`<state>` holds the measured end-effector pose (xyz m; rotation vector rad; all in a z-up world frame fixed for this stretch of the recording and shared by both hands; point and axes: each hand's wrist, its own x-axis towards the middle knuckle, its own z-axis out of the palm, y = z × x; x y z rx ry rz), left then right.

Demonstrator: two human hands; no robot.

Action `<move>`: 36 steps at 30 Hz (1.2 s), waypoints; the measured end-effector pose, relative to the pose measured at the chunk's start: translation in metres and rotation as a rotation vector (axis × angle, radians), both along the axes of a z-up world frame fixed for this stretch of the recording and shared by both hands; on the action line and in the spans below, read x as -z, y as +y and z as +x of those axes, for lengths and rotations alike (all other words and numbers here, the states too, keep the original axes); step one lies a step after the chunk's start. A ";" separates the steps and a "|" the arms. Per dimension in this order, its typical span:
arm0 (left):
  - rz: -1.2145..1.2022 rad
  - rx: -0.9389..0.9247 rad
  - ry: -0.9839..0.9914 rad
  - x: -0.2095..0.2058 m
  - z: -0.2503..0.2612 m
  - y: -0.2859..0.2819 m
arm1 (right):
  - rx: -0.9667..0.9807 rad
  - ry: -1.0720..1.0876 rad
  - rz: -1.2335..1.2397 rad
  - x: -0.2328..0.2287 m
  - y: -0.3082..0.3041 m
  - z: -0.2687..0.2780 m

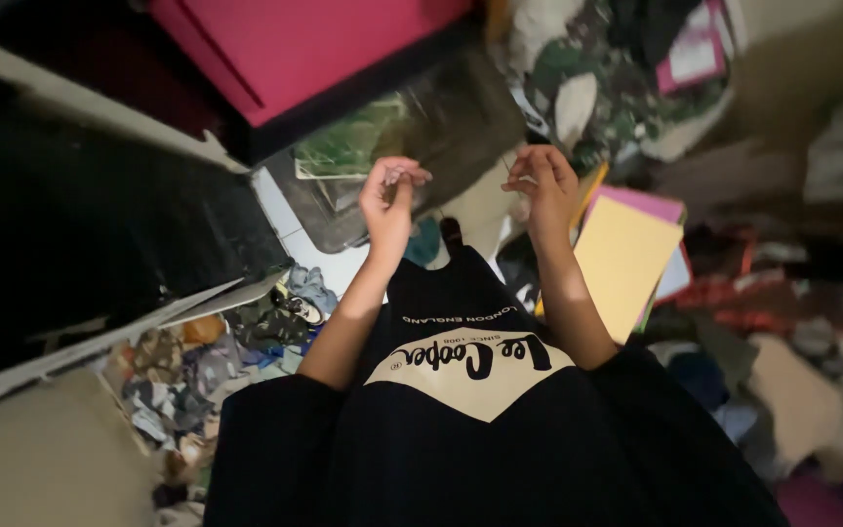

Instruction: Organizing various colored folders by placing them into a storage container on the floor.

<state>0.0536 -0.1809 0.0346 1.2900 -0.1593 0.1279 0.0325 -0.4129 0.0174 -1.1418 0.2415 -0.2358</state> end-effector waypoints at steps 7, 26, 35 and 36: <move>0.094 0.202 0.069 0.024 -0.051 -0.038 | 0.226 0.049 0.024 0.025 -0.033 -0.108; 0.140 0.710 0.077 0.069 -0.244 -0.292 | 0.804 0.181 0.035 0.069 -0.210 -0.414; 0.209 0.711 0.216 0.145 -0.325 -0.390 | 0.772 0.331 0.045 0.146 -0.311 -0.501; 0.247 0.707 0.248 0.158 -0.328 -0.394 | 0.749 0.358 0.045 0.161 -0.320 -0.503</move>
